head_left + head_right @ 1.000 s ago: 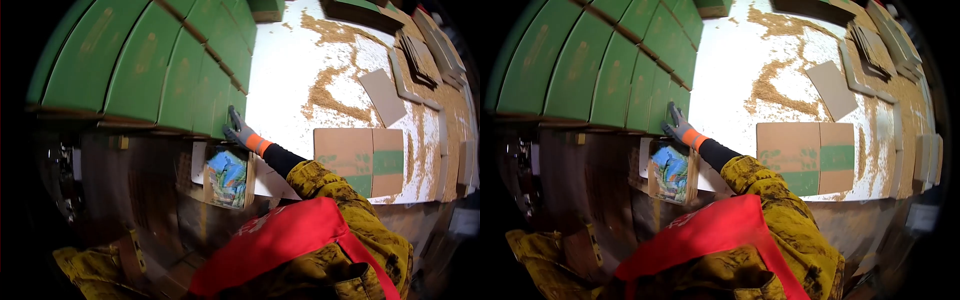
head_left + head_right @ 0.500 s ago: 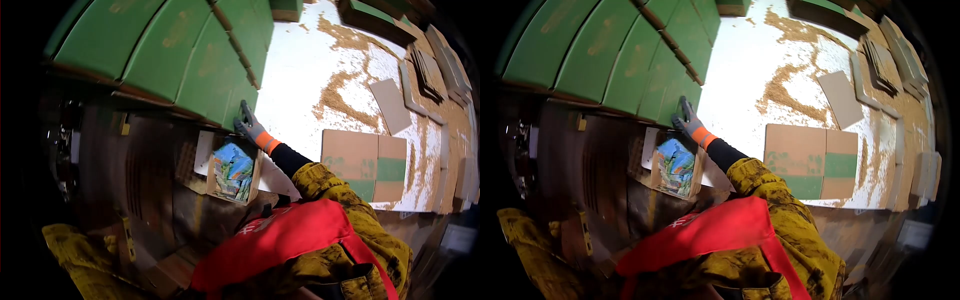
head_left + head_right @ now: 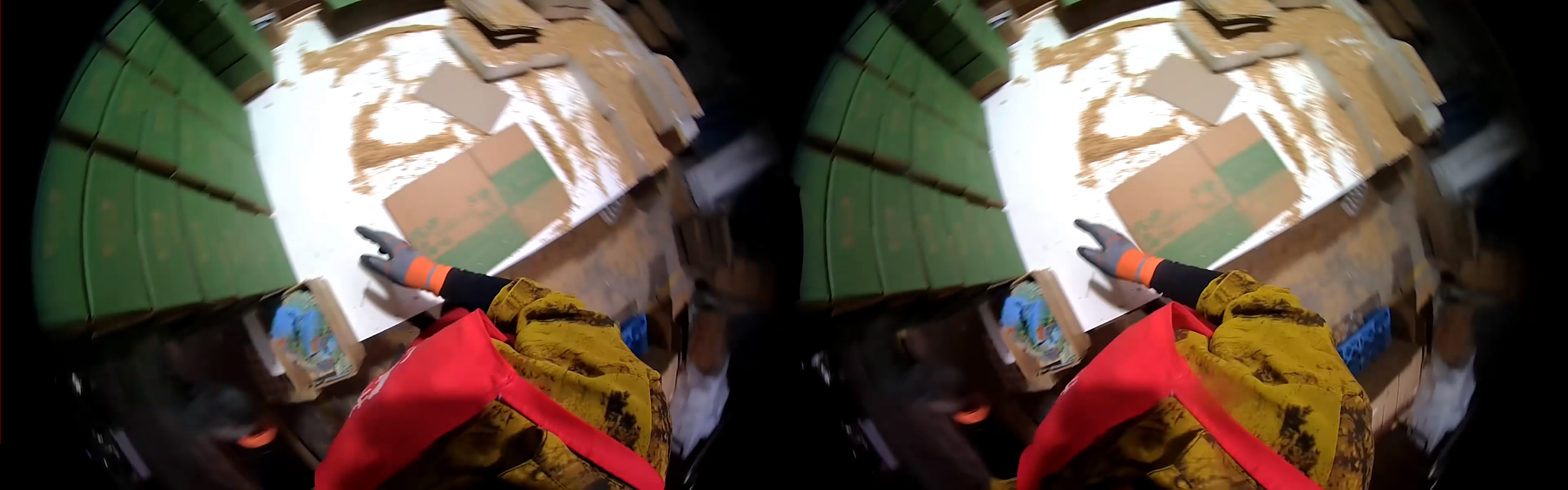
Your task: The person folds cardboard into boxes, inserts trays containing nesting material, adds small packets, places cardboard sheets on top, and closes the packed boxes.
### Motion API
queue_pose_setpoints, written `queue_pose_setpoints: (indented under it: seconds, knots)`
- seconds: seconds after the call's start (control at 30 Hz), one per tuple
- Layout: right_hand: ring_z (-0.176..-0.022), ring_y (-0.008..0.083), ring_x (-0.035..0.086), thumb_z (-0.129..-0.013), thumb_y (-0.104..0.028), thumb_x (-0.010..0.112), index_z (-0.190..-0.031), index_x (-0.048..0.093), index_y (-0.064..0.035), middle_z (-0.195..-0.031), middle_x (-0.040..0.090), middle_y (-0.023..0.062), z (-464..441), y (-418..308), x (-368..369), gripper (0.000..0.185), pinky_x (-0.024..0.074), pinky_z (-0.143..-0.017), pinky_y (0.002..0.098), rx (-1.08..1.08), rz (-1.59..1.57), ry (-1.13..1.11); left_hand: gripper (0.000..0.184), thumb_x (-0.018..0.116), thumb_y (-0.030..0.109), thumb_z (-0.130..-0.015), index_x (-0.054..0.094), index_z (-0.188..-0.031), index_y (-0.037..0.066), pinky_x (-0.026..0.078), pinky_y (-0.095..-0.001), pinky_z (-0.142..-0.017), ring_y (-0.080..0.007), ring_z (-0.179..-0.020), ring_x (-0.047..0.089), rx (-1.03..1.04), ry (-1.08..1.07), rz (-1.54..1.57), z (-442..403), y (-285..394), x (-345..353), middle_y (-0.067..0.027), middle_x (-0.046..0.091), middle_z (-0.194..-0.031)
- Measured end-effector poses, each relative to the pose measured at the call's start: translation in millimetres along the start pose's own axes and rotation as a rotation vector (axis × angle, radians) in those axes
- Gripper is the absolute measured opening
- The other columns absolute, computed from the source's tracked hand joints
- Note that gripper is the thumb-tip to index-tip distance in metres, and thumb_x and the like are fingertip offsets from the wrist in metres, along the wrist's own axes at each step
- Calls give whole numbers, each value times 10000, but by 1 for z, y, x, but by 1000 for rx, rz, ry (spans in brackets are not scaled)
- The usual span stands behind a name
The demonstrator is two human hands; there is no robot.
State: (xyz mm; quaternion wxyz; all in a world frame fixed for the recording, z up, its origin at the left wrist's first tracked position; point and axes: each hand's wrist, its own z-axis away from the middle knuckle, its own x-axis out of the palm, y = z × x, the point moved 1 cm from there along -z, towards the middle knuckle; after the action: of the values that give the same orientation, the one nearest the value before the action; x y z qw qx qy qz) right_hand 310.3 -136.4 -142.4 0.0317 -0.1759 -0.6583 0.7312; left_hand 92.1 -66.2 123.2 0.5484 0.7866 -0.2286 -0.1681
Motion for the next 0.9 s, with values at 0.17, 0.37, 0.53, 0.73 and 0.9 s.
queue_pose_setpoints:
  seconds: [0.17, 0.37, 0.53, 0.73, 0.9]
  knots:
    - [-1037, 375, 579, -836, -319, 614, -1312, 482, -102, -1210, 569, 198, 49, 86, -174, 540, 460, -913, 392, 158, 263, 564, 384, 503, 172, -934, 494, -1277, 1, 413, -312, -943, -199, -1136, 518, -425, 81, -168, 66, -186, 84, -124, 554, -1235]
    - [-1143, 381, 504, -750, -444, 645, -1386, 366, -128, -1259, 510, 228, 85, 157, -345, 763, 404, -970, 428, 578, 849, 641, 558, 630, 207, -874, 394, -1338, 7, 447, -247, -733, -121, -879, 528, -889, 227, 214, 126, -324, 160, -79, 545, -1120]
    - [-1093, 318, 547, -749, -421, 647, -1388, 382, -162, -1219, 537, 221, 104, 145, -361, 739, 428, -936, 388, 596, 930, 264, 730, 796, 281, -689, 456, -1246, -44, 486, -322, -799, -261, -963, 574, -882, 148, -545, 144, -372, 178, -200, 563, -1052]
    - [-874, 173, 558, -764, -36, 590, -1284, 536, -121, -1032, 598, 84, 125, 37, -420, 530, 469, -771, 293, 89, 4, -113, 442, 559, 282, -921, 499, -1223, -35, 469, -286, -856, -153, -1017, 553, -865, 87, -68, 98, -256, 139, -138, 591, -1129]
    - [-1039, 323, 504, -736, -110, 639, -1222, 579, -225, -1071, 543, 129, 120, -58, -402, 503, 442, -875, 407, -679, 1036, -197, 438, 469, 186, -958, 426, -1331, -39, 438, -269, -931, -142, -1104, 533, -617, -165, -205, 60, -165, 98, -91, 554, -1233]
